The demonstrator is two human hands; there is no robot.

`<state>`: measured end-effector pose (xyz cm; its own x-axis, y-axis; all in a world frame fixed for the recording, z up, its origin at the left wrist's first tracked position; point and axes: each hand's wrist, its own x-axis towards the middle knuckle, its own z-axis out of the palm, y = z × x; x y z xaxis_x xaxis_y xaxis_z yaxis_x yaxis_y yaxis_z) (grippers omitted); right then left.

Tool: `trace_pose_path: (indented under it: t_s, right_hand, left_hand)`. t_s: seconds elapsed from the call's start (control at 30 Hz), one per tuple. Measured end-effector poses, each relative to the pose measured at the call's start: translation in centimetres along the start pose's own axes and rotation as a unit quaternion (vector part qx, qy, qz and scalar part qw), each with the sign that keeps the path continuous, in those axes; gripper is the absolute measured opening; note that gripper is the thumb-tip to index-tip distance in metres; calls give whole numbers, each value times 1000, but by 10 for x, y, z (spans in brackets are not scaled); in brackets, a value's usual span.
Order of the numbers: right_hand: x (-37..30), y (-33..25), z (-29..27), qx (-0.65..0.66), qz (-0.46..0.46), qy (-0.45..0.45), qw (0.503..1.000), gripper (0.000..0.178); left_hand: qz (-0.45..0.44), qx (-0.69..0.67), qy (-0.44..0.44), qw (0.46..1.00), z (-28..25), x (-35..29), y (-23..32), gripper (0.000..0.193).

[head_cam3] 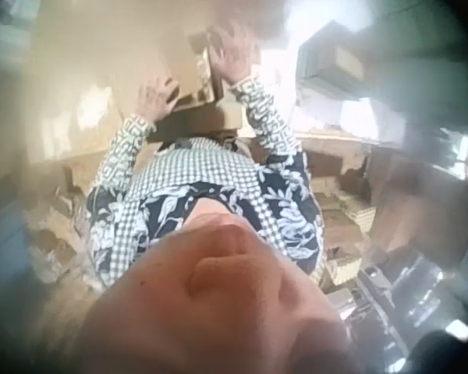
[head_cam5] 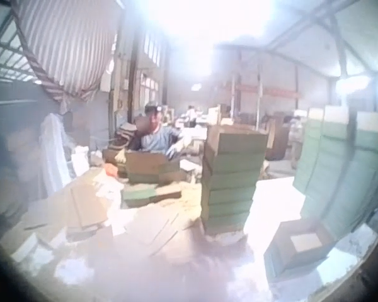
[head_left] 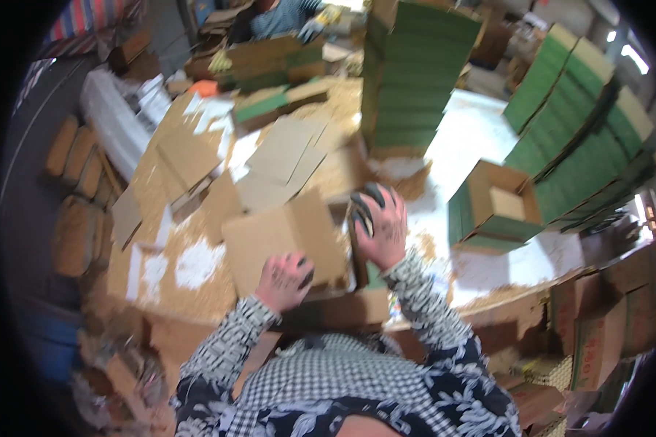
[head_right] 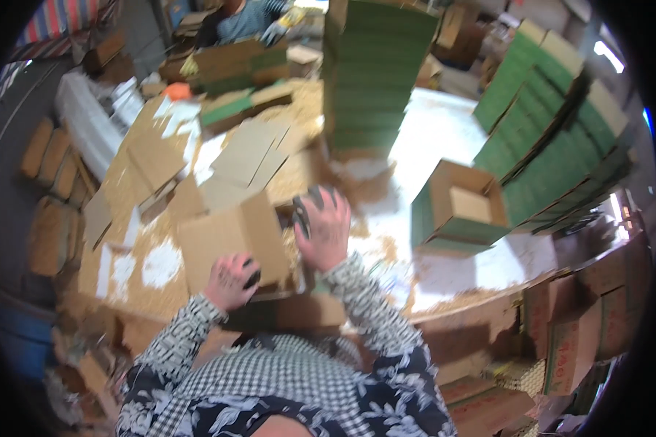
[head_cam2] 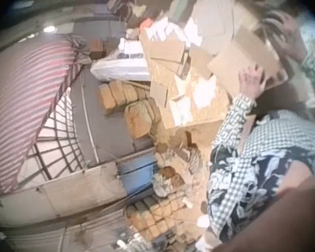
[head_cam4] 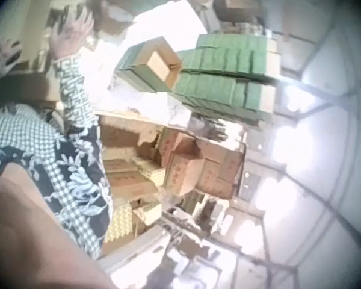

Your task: The person folds cardboard sheets to assemble boxes, places trays filled with grain and paper packets inside, and stacks the assembled boxes.

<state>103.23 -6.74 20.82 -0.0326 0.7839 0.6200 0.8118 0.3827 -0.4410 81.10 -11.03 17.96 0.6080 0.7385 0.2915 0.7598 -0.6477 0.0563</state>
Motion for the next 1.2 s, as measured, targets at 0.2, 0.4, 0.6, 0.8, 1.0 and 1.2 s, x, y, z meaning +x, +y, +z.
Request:
trace_pose_path:
  t_s: [0.2, 0.4, 0.6, 0.8, 1.0, 1.2]
  right_hand:
    - [-40, -29, 71, -94, -152, -468, 865, 25]
    - [-7, -14, 39, 139, -11, -476, 868, 25]
    - [-40, 9, 22, 318, 145, -362, 864, 32]
    - [-64, 46, 54, 62, 208, -154, 964, 60]
    - [-132, 46, 118, 248, 341, -215, 881, 80]
    - [-75, 43, -51, 494, 429, -24, 756, 66]
  left_hand:
    - [30, -104, -423, 900, 57, 2, -21, 45]
    - [5, -448, -228, 864, -7, -5, -60, 39]
    - [-82, -431, -216, 872, -24, -33, -120, 34]
    - [-177, -314, -25, 932, 14, -33, -104, 66]
    - [-372, -761, -32, 531, 108, -78, -125, 51]
    - [-207, -749, -52, 627, 63, 24, -60, 49]
